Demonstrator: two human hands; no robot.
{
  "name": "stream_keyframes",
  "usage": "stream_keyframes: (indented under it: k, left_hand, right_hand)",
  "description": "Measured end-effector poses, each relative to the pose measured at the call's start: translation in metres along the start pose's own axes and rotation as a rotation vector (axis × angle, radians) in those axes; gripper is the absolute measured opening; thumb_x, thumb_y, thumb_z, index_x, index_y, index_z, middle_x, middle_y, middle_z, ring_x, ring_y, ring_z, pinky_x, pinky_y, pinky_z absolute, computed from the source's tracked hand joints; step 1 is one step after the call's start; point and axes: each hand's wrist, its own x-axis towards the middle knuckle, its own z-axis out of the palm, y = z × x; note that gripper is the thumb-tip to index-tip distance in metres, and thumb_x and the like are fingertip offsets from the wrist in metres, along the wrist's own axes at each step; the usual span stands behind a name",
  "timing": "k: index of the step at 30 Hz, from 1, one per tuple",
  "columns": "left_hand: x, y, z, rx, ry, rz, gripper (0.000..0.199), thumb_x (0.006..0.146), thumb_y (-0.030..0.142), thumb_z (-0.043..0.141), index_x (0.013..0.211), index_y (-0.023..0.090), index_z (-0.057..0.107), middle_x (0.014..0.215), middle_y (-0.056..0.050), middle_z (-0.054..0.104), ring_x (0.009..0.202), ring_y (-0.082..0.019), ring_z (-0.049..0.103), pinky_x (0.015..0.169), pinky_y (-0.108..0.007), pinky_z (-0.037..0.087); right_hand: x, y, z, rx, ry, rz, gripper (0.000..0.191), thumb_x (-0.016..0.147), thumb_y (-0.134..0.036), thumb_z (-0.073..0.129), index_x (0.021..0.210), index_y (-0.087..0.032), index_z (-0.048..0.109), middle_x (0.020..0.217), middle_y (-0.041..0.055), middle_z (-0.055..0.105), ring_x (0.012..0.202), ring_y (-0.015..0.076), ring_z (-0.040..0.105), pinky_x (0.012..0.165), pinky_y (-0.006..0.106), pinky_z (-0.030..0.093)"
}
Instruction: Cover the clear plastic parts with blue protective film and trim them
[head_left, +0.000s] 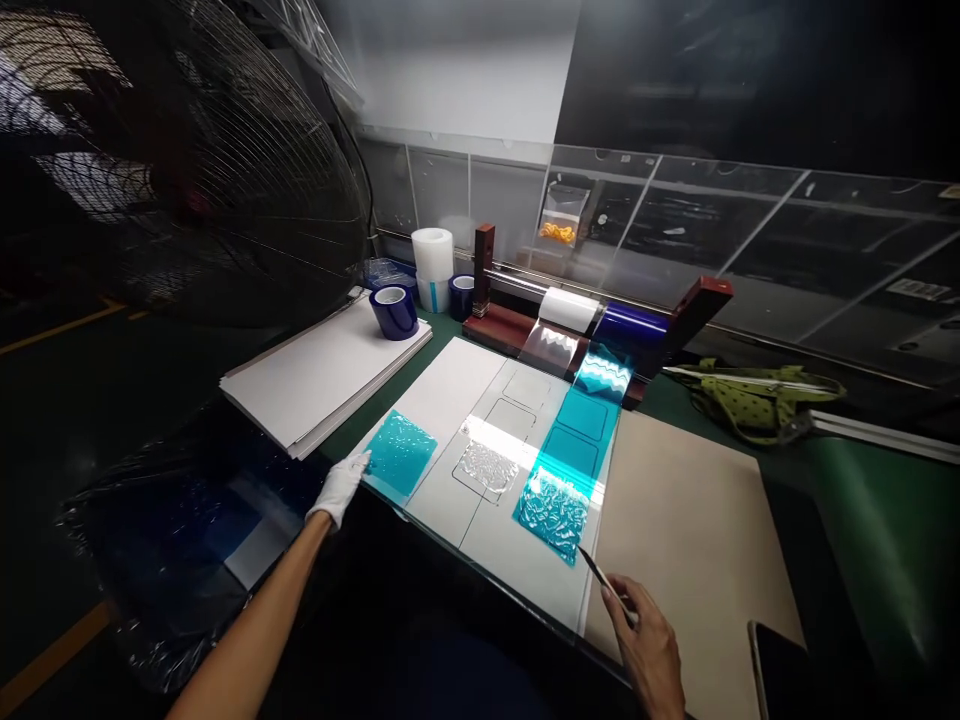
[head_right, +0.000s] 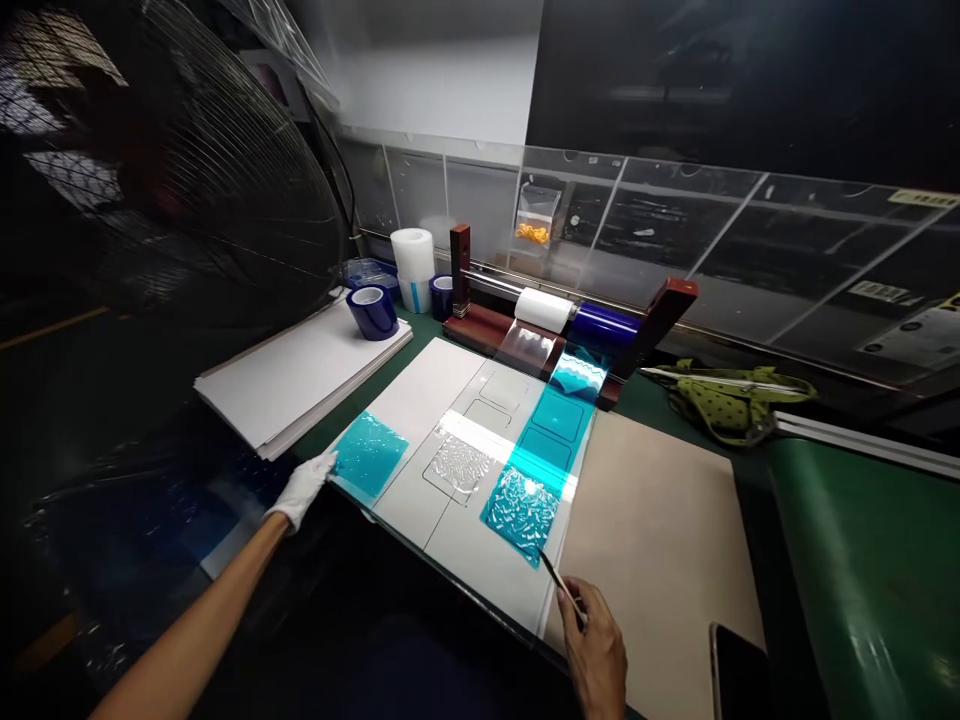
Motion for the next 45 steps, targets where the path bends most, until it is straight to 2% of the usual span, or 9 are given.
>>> stream_keyframes:
  k: [4, 8, 11, 14, 19, 24, 30, 36, 45]
  left_hand:
    - [0.024, -0.004, -0.006, 0.27, 0.051, -0.013, 0.045, 0.08, 0.052, 0.058, 0.106, 0.015, 0.06, 0.116, -0.012, 0.058, 0.109, -0.029, 0.053, 0.094, -0.051, 0.04]
    - [0.026, 0.003, 0.009, 0.498, 0.159, 0.147, 0.084, 0.074, 0.059, 0.056, 0.138, 0.009, 0.033, 0.145, -0.024, 0.025, 0.131, -0.045, 0.022, 0.102, -0.065, 0.018]
    - [0.016, 0.022, 0.042, 0.587, -0.042, 0.459, 0.085, 0.072, 0.059, 0.057, 0.14, 0.012, 0.032, 0.149, -0.017, 0.026, 0.138, -0.036, 0.014, 0.111, -0.052, 0.013]
    - [0.001, 0.047, 0.084, 0.629, -0.332, 0.735, 0.083, 0.068, 0.063, 0.06, 0.137, 0.021, 0.04, 0.144, -0.011, 0.039, 0.137, -0.032, 0.024, 0.112, -0.044, 0.017]
    - [-0.011, 0.077, 0.133, 0.651, -0.641, 0.978, 0.084, 0.069, 0.067, 0.06, 0.137, 0.024, 0.038, 0.142, -0.011, 0.04, 0.131, -0.031, 0.035, 0.109, -0.046, 0.024]
    - [-0.001, 0.081, 0.15, 0.673, -0.741, 1.084, 0.059, 0.084, 0.054, 0.051, 0.131, 0.019, 0.044, 0.142, -0.01, 0.038, 0.129, -0.032, 0.036, 0.107, -0.057, 0.024]
    - [0.007, 0.082, 0.155, 0.644, -0.727, 1.215, 0.061, 0.081, 0.048, 0.059, 0.131, 0.017, 0.042, 0.138, -0.012, 0.043, 0.128, -0.03, 0.038, 0.105, -0.052, 0.031]
    - [0.006, 0.079, 0.16, 0.649, -0.628, 1.273, 0.032, 0.091, 0.019, 0.046, 0.123, 0.018, 0.049, 0.122, -0.008, 0.056, 0.111, -0.022, 0.053, 0.095, -0.046, 0.044]
    - [-0.05, -0.003, 0.128, 0.65, -0.439, 1.367, 0.067, 0.074, -0.008, 0.032, 0.133, 0.023, 0.042, 0.126, -0.004, 0.06, 0.115, -0.021, 0.056, 0.096, -0.039, 0.05]
  right_hand:
    - [0.012, -0.02, 0.013, 0.026, 0.005, 0.016, 0.039, 0.078, -0.055, 0.046, 0.091, -0.023, 0.065, 0.098, 0.0082, 0.071, 0.084, 0.0251, 0.067, 0.071, 0.033, 0.053]
    - [0.018, -0.042, 0.033, -0.01, -0.06, 0.038, 0.034, 0.079, -0.05, 0.045, 0.09, -0.024, 0.064, 0.088, 0.0061, 0.071, 0.078, 0.0236, 0.067, 0.067, 0.031, 0.051]
    - [0.019, -0.059, 0.054, -0.082, -0.152, -0.003, 0.026, 0.083, -0.04, 0.041, 0.084, -0.025, 0.062, 0.082, 0.0031, 0.07, 0.072, 0.0207, 0.066, 0.063, 0.029, 0.048]
    - [0.025, -0.073, 0.076, -0.167, -0.162, -0.039, 0.021, 0.085, -0.029, 0.04, 0.083, -0.024, 0.06, 0.083, 0.0027, 0.07, 0.075, 0.0204, 0.065, 0.064, 0.028, 0.045]
    - [0.04, -0.087, 0.1, -0.222, -0.106, -0.007, 0.017, 0.084, -0.021, 0.043, 0.08, -0.021, 0.059, 0.082, 0.0048, 0.068, 0.077, 0.0219, 0.064, 0.063, 0.027, 0.04]
    - [0.05, -0.092, 0.115, -0.18, -0.082, 0.002, 0.018, 0.082, -0.018, 0.044, 0.079, -0.019, 0.061, 0.083, 0.0063, 0.068, 0.079, 0.0207, 0.063, 0.066, 0.026, 0.039]
    - [0.054, -0.089, 0.123, -0.004, -0.126, -0.004, 0.02, 0.081, -0.026, 0.045, 0.078, -0.019, 0.063, 0.076, 0.002, 0.069, 0.069, 0.017, 0.062, 0.062, 0.024, 0.043]
    - [0.052, -0.062, 0.107, 0.033, -0.051, 0.041, 0.024, 0.078, -0.037, 0.048, 0.083, -0.021, 0.065, 0.077, 0.001, 0.069, 0.063, 0.0167, 0.063, 0.059, 0.024, 0.046]
    - [0.031, 0.053, 0.016, -0.258, 0.334, 0.293, 0.035, 0.077, -0.034, 0.041, 0.096, -0.015, 0.064, 0.095, 0.0166, 0.063, 0.092, 0.0335, 0.058, 0.078, 0.045, 0.043]
